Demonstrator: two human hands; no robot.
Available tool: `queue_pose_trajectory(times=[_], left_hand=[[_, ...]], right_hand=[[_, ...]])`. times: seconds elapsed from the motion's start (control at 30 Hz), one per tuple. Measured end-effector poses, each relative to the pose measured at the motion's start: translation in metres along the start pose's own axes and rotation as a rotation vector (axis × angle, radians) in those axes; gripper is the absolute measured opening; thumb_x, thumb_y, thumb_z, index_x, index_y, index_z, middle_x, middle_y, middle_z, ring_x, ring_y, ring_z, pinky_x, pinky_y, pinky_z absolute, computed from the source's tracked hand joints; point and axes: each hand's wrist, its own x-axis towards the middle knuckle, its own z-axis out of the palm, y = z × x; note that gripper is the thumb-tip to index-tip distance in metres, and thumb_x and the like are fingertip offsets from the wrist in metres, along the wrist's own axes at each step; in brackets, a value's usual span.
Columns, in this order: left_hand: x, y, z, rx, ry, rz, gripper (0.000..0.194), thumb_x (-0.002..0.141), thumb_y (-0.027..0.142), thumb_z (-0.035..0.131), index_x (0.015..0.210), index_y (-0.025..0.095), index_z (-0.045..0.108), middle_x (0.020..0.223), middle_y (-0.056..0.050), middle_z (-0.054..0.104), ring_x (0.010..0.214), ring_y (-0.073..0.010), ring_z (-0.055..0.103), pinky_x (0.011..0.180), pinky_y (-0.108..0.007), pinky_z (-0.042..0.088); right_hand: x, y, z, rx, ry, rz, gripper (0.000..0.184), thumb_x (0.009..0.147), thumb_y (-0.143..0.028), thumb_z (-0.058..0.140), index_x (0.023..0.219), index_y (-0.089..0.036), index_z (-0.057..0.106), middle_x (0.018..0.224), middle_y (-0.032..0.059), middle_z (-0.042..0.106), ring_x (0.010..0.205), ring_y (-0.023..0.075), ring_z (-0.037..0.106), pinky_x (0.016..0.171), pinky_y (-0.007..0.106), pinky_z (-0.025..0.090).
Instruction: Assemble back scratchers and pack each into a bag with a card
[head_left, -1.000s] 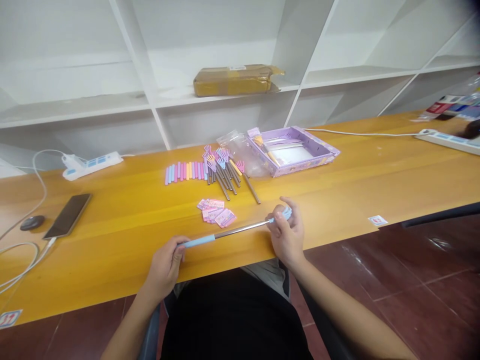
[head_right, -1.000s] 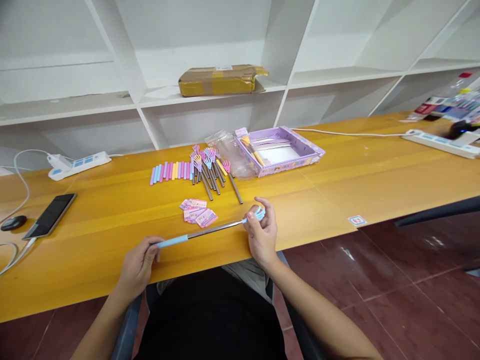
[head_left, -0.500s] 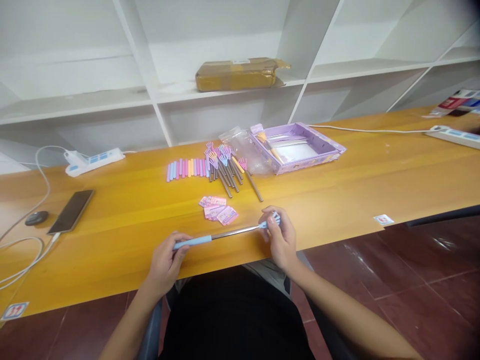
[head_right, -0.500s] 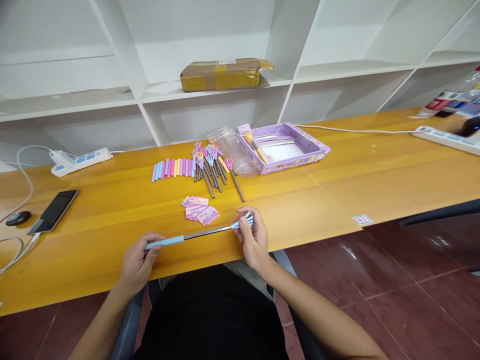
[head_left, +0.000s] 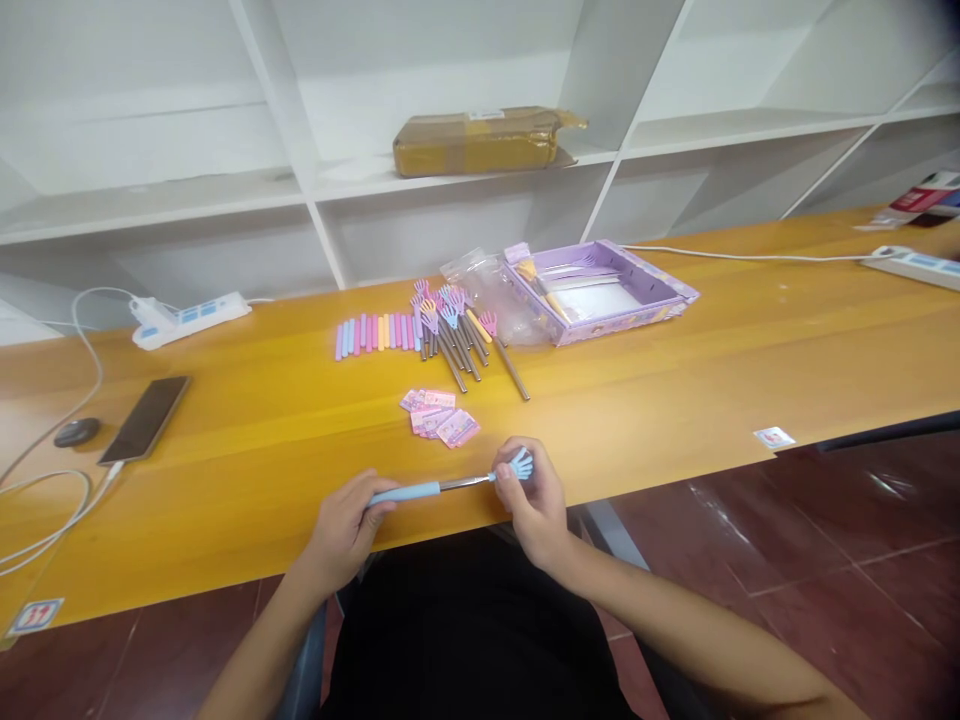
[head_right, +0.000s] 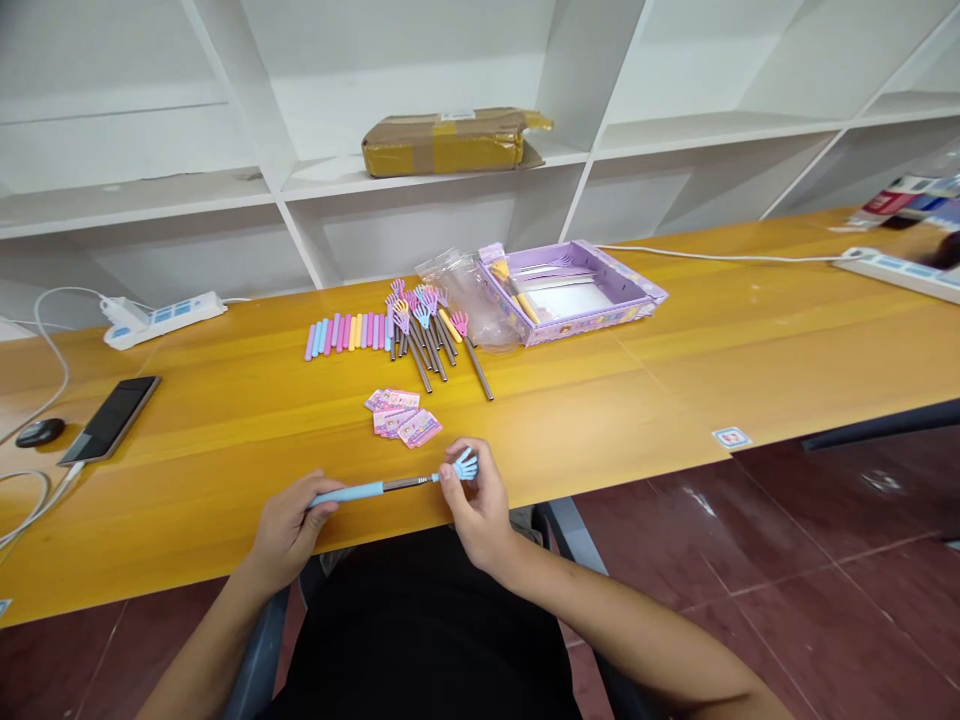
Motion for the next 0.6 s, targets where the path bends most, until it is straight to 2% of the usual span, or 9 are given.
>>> queue_pose_trajectory(times=[0.13,0.37,0.43,0.5,0.57,0.6], left_hand=[[0.001,0.003,0.0,0.002,0.018,0.004,0.048,0.116,0.055,0.04,0.106,0.023,0.075,0.082,-0.004,0.069,0.071,-0.0199,0.063,0.068,-0.03,0.051],[0.0,0.001,-0.005,-0.004,0.036,0.025,0.045,0.117,0.052,0.042,0.107,0.023,0.076,0.079,-0.002,0.065,0.068,-0.0186,0.058,0.065,-0.03,0.047],[-0.001,-0.002,-0.009,0.0,0.027,0.007,0.043,0.117,0.05,0.044,0.108,0.023,0.076,0.081,-0.002,0.065,0.069,-0.018,0.059,0.066,-0.029,0.047],[-0.001,-0.004,-0.013,0.012,0.044,-0.042,0.039,0.116,0.048,0.047,0.107,0.023,0.076,0.081,-0.001,0.065,0.068,-0.0169,0.06,0.065,-0.028,0.046],[-0.001,-0.006,-0.016,0.024,0.082,-0.101,0.036,0.115,0.046,0.051,0.105,0.023,0.076,0.08,0.0,0.064,0.066,-0.016,0.058,0.064,-0.028,0.044],[-0.001,-0.007,-0.017,0.027,0.1,-0.127,0.035,0.115,0.045,0.051,0.104,0.023,0.076,0.079,0.001,0.063,0.065,-0.0157,0.057,0.064,-0.027,0.044]], right_hand=[[-0.003,-0.005,0.009,-0.088,0.089,-0.085,0.024,0.108,-0.049,0.066,0.107,-0.026,0.059,0.089,0.001,0.054,0.073,0.0169,0.05,0.067,0.031,0.046],[-0.006,-0.006,0.018,-0.1,0.087,-0.085,0.025,0.107,-0.05,0.066,0.107,-0.026,0.058,0.088,0.0005,0.054,0.072,0.0164,0.052,0.066,0.03,0.048],[-0.003,-0.009,0.013,-0.097,0.003,-0.019,0.026,0.108,-0.052,0.065,0.112,-0.026,0.058,0.086,-0.0004,0.054,0.068,0.0155,0.05,0.063,0.029,0.046],[0.003,-0.014,0.004,-0.127,-0.174,0.056,0.03,0.11,-0.051,0.061,0.128,-0.028,0.056,0.084,-0.0015,0.055,0.065,0.0155,0.05,0.06,0.029,0.047],[0.009,-0.02,-0.007,-0.246,-0.352,0.079,0.051,0.111,-0.047,0.061,0.155,-0.029,0.042,0.081,-0.0029,0.056,0.064,0.0173,0.055,0.06,0.031,0.05],[0.012,-0.021,-0.011,-0.333,-0.397,0.053,0.065,0.11,-0.043,0.063,0.164,-0.029,0.032,0.082,-0.003,0.058,0.064,0.0186,0.058,0.061,0.032,0.053]])
